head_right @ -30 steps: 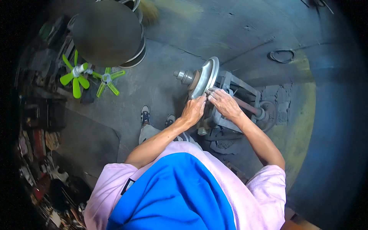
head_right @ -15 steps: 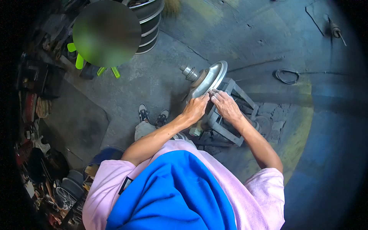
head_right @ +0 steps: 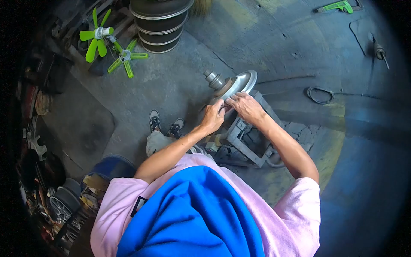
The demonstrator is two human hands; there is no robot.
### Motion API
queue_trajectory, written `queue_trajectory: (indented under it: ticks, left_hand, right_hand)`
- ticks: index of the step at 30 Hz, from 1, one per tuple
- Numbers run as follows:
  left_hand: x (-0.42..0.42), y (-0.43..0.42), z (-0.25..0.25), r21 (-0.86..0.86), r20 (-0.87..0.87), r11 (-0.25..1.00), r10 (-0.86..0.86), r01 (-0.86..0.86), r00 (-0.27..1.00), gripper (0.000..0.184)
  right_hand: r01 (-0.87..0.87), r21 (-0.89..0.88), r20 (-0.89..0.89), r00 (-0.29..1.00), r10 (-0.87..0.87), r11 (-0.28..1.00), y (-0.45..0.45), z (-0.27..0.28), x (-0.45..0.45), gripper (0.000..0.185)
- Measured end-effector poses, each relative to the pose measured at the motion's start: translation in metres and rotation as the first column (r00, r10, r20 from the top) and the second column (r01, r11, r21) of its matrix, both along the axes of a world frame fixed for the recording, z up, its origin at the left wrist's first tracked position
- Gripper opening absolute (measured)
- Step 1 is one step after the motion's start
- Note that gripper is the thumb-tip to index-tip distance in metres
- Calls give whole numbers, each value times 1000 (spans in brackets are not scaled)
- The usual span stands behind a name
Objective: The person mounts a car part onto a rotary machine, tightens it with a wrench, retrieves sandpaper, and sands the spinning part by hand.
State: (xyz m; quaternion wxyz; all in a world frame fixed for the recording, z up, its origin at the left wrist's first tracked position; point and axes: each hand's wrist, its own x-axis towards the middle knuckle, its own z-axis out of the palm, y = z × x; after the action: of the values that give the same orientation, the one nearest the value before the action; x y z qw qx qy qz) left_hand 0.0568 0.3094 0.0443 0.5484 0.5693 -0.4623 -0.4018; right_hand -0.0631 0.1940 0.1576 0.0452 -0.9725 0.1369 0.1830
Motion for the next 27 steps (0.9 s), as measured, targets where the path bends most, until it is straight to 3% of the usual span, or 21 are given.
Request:
queue_trajectory:
  ticks: [14,17,19,23,25,27]
  left_hand:
    - [2,6,-5,35,6,999,8,-9,1000,10]
    - [5,6,-1,-27,-3,1000,-14,14,1000,10]
    - [9,5,3,-70,96,994,-82,89,992,9]
    - [13,2,3,-173,186,979,-78,111,979,7]
    - [17,1,2,-239,243,960,-88,148,966,6]
    - [17,-1,-3,-243,245,959,-84,145,966,6]
  right_hand:
    - [-35,-62,12,999,36,997,7,3,1,22]
    - [-4,-64,2,1000,4,998,12,7,-1,20]
    - [12,-97,129,992,1,995,17,7,-5,8]
    - [22,-126,117,993,-7,992,22,13,-6,9]
    - [27,-134,6,1000,-26,991,26,19,-5,20]
    - [43,-142,30,999,-39,989,28,10,-7,22]
